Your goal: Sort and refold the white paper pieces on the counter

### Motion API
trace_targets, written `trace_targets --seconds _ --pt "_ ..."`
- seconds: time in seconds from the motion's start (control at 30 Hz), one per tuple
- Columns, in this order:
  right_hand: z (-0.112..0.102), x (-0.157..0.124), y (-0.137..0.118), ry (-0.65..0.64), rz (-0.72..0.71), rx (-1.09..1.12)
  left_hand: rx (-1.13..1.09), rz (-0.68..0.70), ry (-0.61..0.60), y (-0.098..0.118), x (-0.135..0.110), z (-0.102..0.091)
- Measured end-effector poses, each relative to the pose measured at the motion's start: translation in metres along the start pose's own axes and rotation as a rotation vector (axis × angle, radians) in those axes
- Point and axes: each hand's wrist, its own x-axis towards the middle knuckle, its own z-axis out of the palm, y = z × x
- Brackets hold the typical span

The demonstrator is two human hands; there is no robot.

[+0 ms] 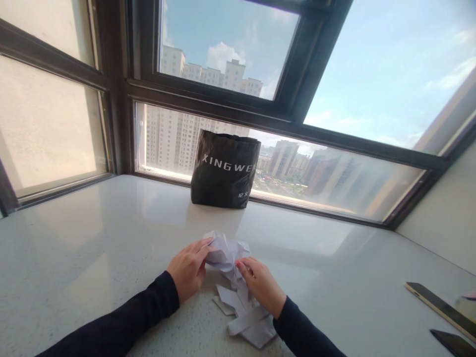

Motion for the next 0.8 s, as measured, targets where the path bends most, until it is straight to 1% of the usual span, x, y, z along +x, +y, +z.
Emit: trace_targets --seconds 0.07,0.13,0.2,0.27,0.33,0.37,0.43,0.5,0.57,0.6,0.67,0.73,0.8 --pt "-0.003 -0.001 -0.002 0.012 -0.005 0.008 -0.012 0.002 -0.035 0.000 -0.004 0.001" --pt "-0.010 -0.002 0.004 0.050 0.011 0.009 -0.065 0.041 -0.086 0.007 -0.008 0.003" --pt "-0.016 -0.002 0.015 0.101 0.011 0.021 -0.196 0.098 -0.121 0.014 -0.011 0.004" --pt "-0.017 -0.001 0.025 0.136 0.004 0.036 -0.371 0.122 -0.111 0.019 -0.012 0.004" --pt "-0.012 0.000 0.032 0.120 0.027 0.044 -0.445 0.086 -0.030 0.018 -0.010 0.006" --pt "-0.008 0.001 0.033 0.097 0.050 0.045 -0.409 0.050 0.019 0.015 -0.009 0.008" --pt "0.000 0.002 0.032 0.049 0.091 0.044 -0.228 -0.054 0.077 0.006 -0.005 0.013" --pt "0.005 0.002 0.028 0.023 0.099 0.088 -0.059 -0.163 0.040 -0.003 -0.004 0.019" --pt "0.007 0.002 0.021 0.019 0.073 0.219 -0.007 -0.219 -0.024 -0.009 -0.004 0.025" --pt "0.006 0.002 0.018 0.023 0.057 0.296 -0.024 -0.218 -0.039 -0.011 -0.005 0.027" --pt "0.005 0.001 0.011 0.044 0.033 0.421 -0.102 -0.192 -0.017 -0.012 -0.005 0.029" --pt "0.002 0.001 0.007 0.082 0.033 0.487 -0.216 -0.176 0.044 -0.011 -0.004 0.027" --pt "-0.003 0.002 0.008 0.152 0.049 0.549 -0.345 -0.197 0.121 -0.011 -0.001 0.023"
